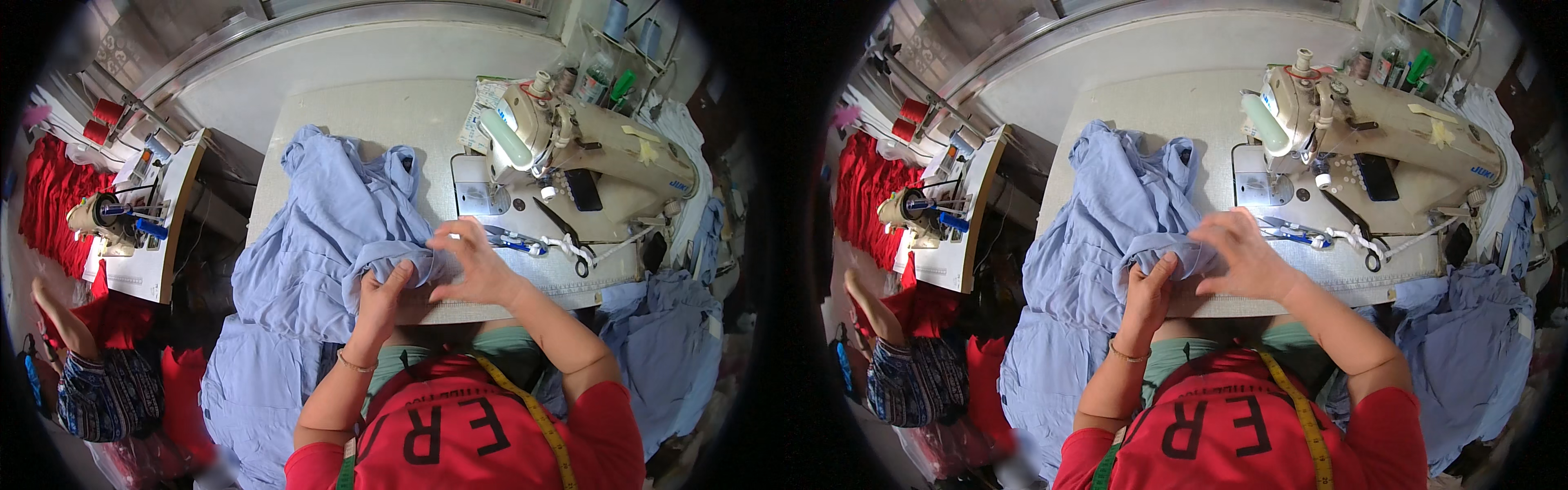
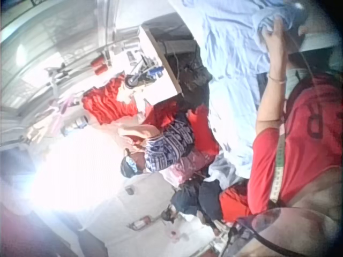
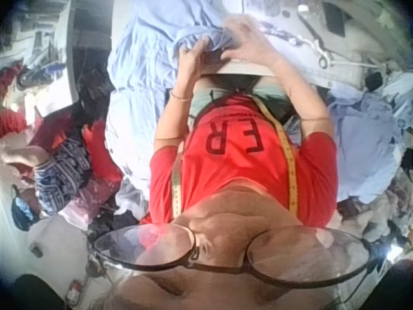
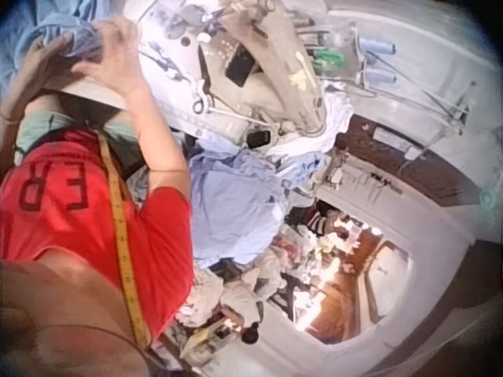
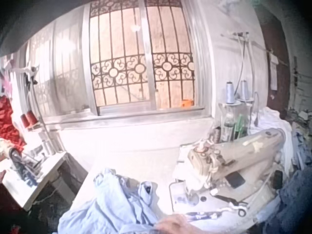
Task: The person trims loose threads from a light blue garment by hand using thread snips and a seam ripper.
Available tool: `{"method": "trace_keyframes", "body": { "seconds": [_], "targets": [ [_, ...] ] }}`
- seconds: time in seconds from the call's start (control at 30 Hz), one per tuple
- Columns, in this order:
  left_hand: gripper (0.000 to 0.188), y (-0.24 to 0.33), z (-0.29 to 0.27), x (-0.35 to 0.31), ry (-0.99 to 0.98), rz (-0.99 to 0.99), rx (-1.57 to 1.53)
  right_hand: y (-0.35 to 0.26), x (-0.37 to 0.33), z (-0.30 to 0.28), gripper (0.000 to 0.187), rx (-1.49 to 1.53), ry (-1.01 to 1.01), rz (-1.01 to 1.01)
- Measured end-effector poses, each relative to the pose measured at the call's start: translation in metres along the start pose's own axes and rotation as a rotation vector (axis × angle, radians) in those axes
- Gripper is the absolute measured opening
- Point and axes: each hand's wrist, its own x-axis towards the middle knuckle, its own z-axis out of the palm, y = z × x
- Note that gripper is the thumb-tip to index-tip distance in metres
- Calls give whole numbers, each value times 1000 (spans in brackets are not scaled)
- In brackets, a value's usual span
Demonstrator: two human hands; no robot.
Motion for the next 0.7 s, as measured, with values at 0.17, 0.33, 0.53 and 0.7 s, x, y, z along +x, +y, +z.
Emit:
{"method": "trace_keyframes", "body": {
  "seconds": [0.17,0.33,0.53,0.7],
  "targets": [
    [17,8,6,-3,-72,-86,-147,2,-2,18,31,-108,-17,-75],
    [29,18,-6,-10,-323,226,776,19,7,8,11,186,-159,209],
    [18,31,15,11,-90,680,1167,26,8,12,12,350,-209,226],
    [20,20,1,20,-240,-38,340,24,8,13,17,653,-186,483]
  ]
}}
